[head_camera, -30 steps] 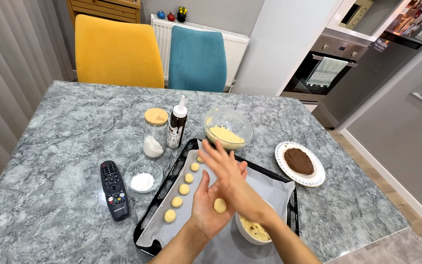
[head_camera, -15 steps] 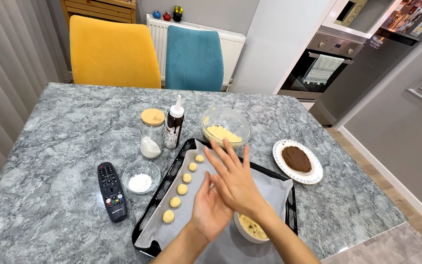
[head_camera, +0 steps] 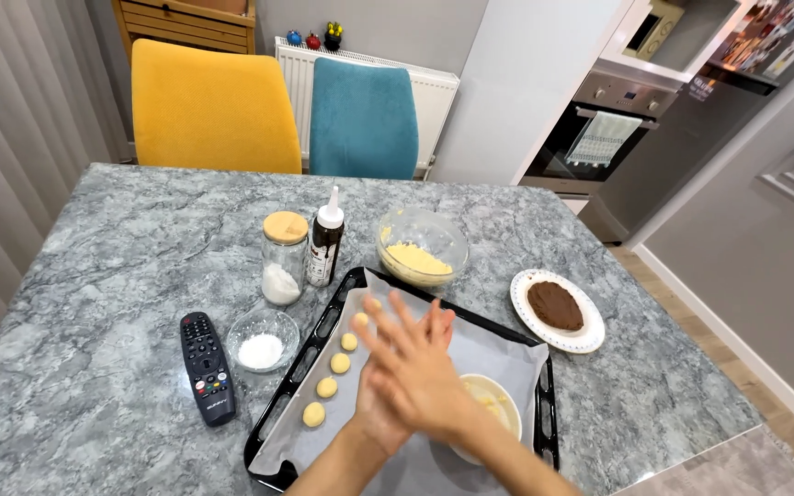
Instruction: Rolling small pieces of cookie dough into balls and placing them on a baking sheet.
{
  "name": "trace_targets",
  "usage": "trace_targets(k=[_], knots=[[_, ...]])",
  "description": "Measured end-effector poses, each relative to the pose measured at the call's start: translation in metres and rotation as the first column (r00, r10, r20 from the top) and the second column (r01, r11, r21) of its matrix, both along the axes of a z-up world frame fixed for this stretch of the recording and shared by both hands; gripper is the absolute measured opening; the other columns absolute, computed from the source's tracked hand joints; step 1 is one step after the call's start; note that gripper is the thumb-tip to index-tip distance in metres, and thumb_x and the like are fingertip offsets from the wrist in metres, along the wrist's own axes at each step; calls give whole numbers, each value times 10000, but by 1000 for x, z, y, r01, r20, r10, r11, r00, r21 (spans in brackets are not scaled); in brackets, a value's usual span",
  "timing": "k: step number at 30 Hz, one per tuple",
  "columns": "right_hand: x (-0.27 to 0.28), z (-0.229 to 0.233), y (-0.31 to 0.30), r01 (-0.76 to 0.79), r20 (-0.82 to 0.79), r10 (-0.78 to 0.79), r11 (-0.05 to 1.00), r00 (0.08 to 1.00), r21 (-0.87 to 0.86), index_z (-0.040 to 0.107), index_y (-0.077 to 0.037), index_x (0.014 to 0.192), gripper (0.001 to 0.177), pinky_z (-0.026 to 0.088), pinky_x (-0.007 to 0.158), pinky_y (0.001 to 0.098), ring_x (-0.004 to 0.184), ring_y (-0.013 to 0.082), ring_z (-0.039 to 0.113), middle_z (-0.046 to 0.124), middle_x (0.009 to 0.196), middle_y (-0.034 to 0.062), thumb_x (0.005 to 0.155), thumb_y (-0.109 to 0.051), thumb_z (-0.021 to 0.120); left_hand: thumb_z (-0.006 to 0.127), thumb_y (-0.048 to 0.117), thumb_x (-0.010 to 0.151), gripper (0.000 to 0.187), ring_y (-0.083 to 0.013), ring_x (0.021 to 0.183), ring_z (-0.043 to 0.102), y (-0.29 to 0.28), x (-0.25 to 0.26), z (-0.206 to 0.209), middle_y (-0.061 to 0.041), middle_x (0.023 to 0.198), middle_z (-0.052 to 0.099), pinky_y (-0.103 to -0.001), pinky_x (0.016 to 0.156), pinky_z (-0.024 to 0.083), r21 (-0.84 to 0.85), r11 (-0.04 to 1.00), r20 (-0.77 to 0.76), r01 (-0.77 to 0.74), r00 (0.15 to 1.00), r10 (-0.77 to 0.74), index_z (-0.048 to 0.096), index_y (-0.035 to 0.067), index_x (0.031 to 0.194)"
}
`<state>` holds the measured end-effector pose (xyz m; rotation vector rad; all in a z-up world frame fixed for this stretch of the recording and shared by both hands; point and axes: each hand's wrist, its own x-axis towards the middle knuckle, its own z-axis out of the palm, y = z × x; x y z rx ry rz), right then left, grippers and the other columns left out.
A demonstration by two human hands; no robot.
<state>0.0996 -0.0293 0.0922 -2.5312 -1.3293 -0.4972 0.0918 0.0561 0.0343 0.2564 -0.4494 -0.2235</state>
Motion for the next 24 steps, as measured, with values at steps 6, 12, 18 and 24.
trace_targets(k=[6,12,18,24], knots=[[-9,9,15,-47,7,47,999,999,7,391,-154,1619,623,-75,1228,697,1630,364,119,255,1736,94,1054,-413,431,229,723,960,955,-243,1620,87,-8,-4,-19,-120,1753,148,-444,1263,54,-31,996,47,80,996,-79,91,106,1676],[-3,48,-24,121,-582,358,770,730,626,378,-128,1599,609,63,1288,462,1629,282,163,286,1726,135,1073,-430,327,238,565,1051,766,-215,1559,244,3,-1,-1,-93,1694,279,-406,1251,188,-186,962,-99,201,970,-222,226,61,1628],[-6,37,-61,236,-386,-50,860,921,452,724,-113,1290,363,582,924,324,990,182,733,762,1119,57,930,-140,695,188,610,1037,786,-201,1498,361,21,-4,26,-71,1640,394,-388,1223,279,-220,956,-131,194,965,-226,334,69,1588],[-34,19,-39,147,-284,-28,902,958,406,752,-98,1220,434,582,799,301,954,204,714,726,1081,51,793,-115,831,175,629,1037,790,-217,1554,261,25,-6,29,-68,1681,325,-402,1246,239,-117,984,-52,135,989,-142,289,103,1616]])
